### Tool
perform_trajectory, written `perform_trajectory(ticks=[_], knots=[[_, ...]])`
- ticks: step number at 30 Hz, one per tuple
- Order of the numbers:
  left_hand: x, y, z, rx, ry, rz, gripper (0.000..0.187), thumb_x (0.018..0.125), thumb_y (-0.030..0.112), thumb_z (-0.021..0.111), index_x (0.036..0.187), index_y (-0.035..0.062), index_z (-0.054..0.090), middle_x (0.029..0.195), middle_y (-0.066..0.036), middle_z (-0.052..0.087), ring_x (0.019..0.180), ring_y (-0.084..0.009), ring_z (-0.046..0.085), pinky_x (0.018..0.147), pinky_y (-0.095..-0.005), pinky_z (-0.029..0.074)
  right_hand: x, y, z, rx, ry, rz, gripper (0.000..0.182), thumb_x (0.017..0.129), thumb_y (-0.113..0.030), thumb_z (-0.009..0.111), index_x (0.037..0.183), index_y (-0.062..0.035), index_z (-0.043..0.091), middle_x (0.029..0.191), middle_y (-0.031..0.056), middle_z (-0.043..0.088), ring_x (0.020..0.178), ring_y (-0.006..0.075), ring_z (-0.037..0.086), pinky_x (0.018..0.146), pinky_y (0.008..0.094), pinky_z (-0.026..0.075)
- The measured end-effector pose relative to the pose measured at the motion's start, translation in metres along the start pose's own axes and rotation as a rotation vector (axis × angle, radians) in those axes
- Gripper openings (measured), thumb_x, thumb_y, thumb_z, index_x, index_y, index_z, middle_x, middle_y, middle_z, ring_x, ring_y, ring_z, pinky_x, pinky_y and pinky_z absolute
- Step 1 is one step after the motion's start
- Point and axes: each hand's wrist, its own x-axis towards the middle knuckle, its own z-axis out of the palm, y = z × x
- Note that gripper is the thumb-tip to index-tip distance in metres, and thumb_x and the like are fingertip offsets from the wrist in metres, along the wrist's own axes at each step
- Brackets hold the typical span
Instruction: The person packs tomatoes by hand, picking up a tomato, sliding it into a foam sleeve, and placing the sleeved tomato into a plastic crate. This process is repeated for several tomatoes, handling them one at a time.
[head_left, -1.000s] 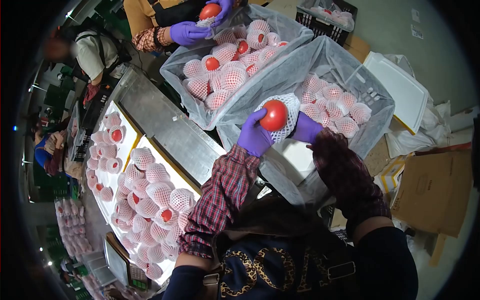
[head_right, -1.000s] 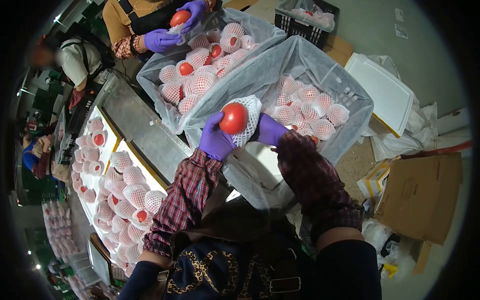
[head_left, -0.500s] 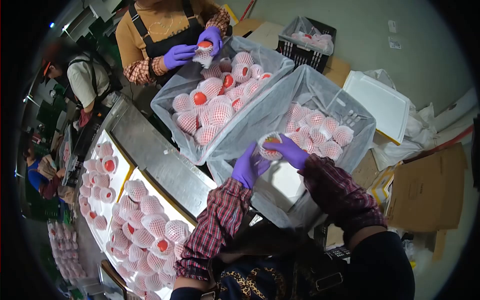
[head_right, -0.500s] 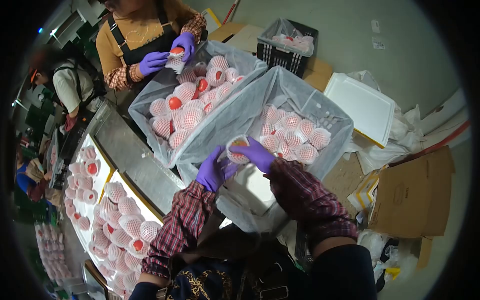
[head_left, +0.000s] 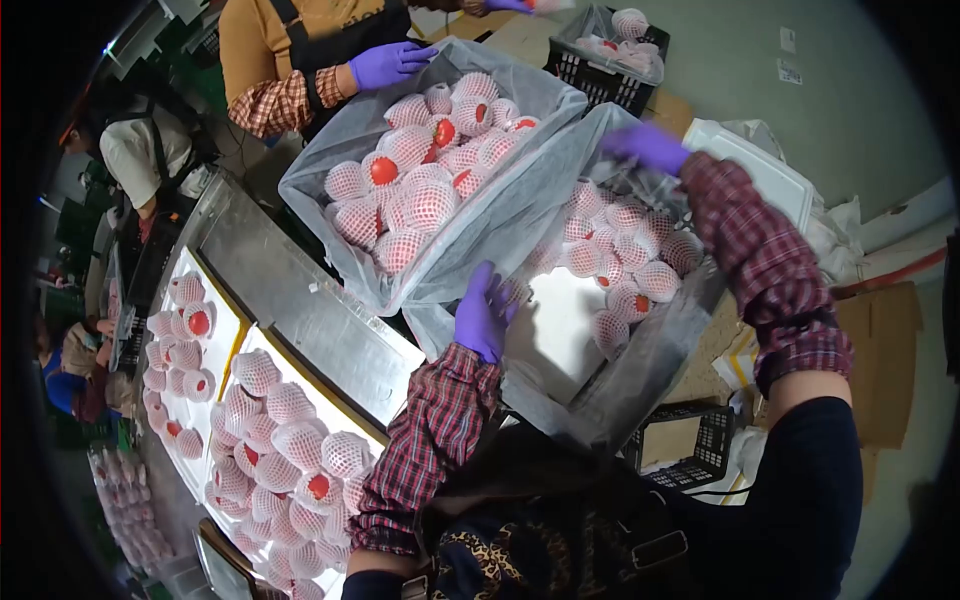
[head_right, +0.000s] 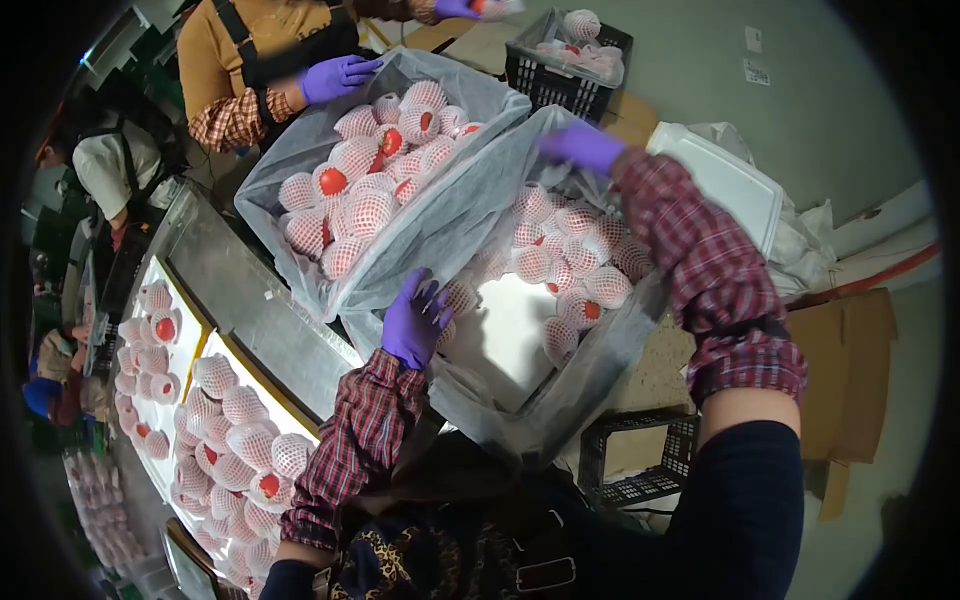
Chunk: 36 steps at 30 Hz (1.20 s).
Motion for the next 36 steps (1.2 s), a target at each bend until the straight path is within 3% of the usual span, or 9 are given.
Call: perform_trajectory(ticks=[2, 6, 9, 13, 16, 21, 25, 28, 36], knots=[[-0.010, 0.005, 0.010, -0.023, 0.018, -0.055, 0.042, 0.084, 0.030, 0.052, 0.121, 0.0125, 0.044, 0.119, -0.008, 0.042, 0.099, -0.0202, 0.049, 0.078, -0.0328, 0.043, -0.008, 0.026, 0.077, -0.894, -0.010, 0.027, 0.034, 0.074, -0.031, 0.062, 0.096, -0.0061, 0.063, 0.079, 0.0082, 0.063, 0.070, 0.0188, 0.058, 0.065, 0.0345, 0.047], [0.010, -0.007, -0.005, -0.161, -0.320, -0.074, 0.032, 0.083, 0.033, 0.055, 0.062, 0.0187, 0.036, 0.055, 0.004, 0.034, 0.048, -0.0087, 0.032, 0.044, -0.0230, 0.027, -0.008, 0.107, 0.156, -0.777, -0.157, -0.041, 0.029, 0.077, -0.030, 0.060, 0.093, -0.0067, 0.063, 0.086, 0.0100, 0.061, 0.078, 0.0190, 0.058, 0.070, 0.0320, 0.046], [0.025, -0.022, -0.006, -0.161, -0.194, 0.026, 0.033, 0.086, 0.037, 0.051, 0.062, 0.0200, 0.036, 0.052, 0.006, 0.032, 0.043, -0.0066, 0.029, 0.040, -0.0210, 0.025, -0.004, 0.114, 0.194, -0.825, -0.138, 0.071, 0.055, 0.063, -0.034, 0.069, 0.105, -0.0021, 0.052, 0.098, 0.0156, 0.056, 0.090, 0.0254, 0.054, 0.077, 0.0347, 0.045], [0.022, -0.027, -0.009, 0.009, -0.074, 0.114, 0.056, 0.079, 0.048, 0.053, 0.127, 0.0215, 0.039, 0.119, 0.003, 0.045, 0.103, -0.0122, 0.042, 0.082, -0.0305, 0.036, -0.004, 0.111, 0.214, -0.807, -0.069, 0.283, 0.098, 0.045, -0.039, 0.081, 0.121, 0.0042, 0.037, 0.115, 0.0230, 0.048, 0.107, 0.0340, 0.049, 0.086, 0.0383, 0.044], [0.018, -0.015, -0.008, 0.250, -0.086, 0.200, 0.062, 0.081, 0.045, 0.051, 0.132, 0.0151, 0.034, 0.132, -0.002, 0.037, 0.122, -0.0180, 0.031, 0.095, -0.0376, 0.029, -0.003, 0.108, 0.221, -0.837, -0.130, 0.256, 0.093, 0.054, -0.041, 0.077, 0.123, 0.0062, 0.036, 0.112, 0.0245, 0.052, 0.101, 0.0316, 0.055, 0.084, 0.0353, 0.046], [0.028, -0.025, -0.004, 0.211, -0.158, 0.309, 0.054, 0.084, 0.028, 0.053, 0.132, 0.0137, 0.032, 0.125, -0.011, 0.042, 0.116, -0.0196, 0.040, 0.095, -0.0317, 0.034, -0.031, -0.002, 0.210, 0.353, 0.014, 0.309, 0.060, 0.080, -0.035, 0.060, 0.119, 0.0060, 0.040, 0.088, 0.0164, 0.057, 0.076, 0.0198, 0.060, 0.061, 0.0272, 0.049], [0.012, -0.011, 0.003, -0.092, -0.276, 0.299, 0.057, 0.083, 0.016, 0.057, 0.132, 0.0113, 0.028, 0.110, -0.008, 0.050, 0.088, -0.0137, 0.056, 0.073, -0.0267, 0.049, -0.059, -0.049, 0.226, 0.181, 0.162, 0.189, 0.054, 0.085, -0.033, 0.055, 0.123, 0.0017, 0.039, 0.101, 0.0141, 0.054, 0.088, 0.0207, 0.058, 0.070, 0.0286, 0.049], [0.009, -0.005, -0.001, -0.104, -0.292, 0.223, 0.053, 0.085, 0.019, 0.055, 0.130, 0.0118, 0.029, 0.111, -0.008, 0.049, 0.085, -0.0133, 0.056, 0.075, -0.0273, 0.049, -0.069, -0.067, 0.265, -0.076, 0.555, -0.470, 0.056, 0.080, -0.025, 0.062, 0.124, 0.0009, 0.040, 0.112, 0.0146, 0.048, 0.103, 0.0260, 0.050, 0.086, 0.0355, 0.042], [-0.018, 0.003, 0.010, 0.268, -0.238, 0.263, 0.061, 0.080, 0.029, 0.062, 0.130, 0.0109, 0.031, 0.111, -0.006, 0.051, 0.092, -0.0117, 0.054, 0.075, -0.0231, 0.045, -0.065, -0.038, 0.234, -0.089, 0.584, -0.286, 0.035, 0.077, -0.016, 0.063, 0.107, 0.0007, 0.054, 0.105, 0.0140, 0.052, 0.096, 0.0251, 0.051, 0.085, 0.0357, 0.040]])
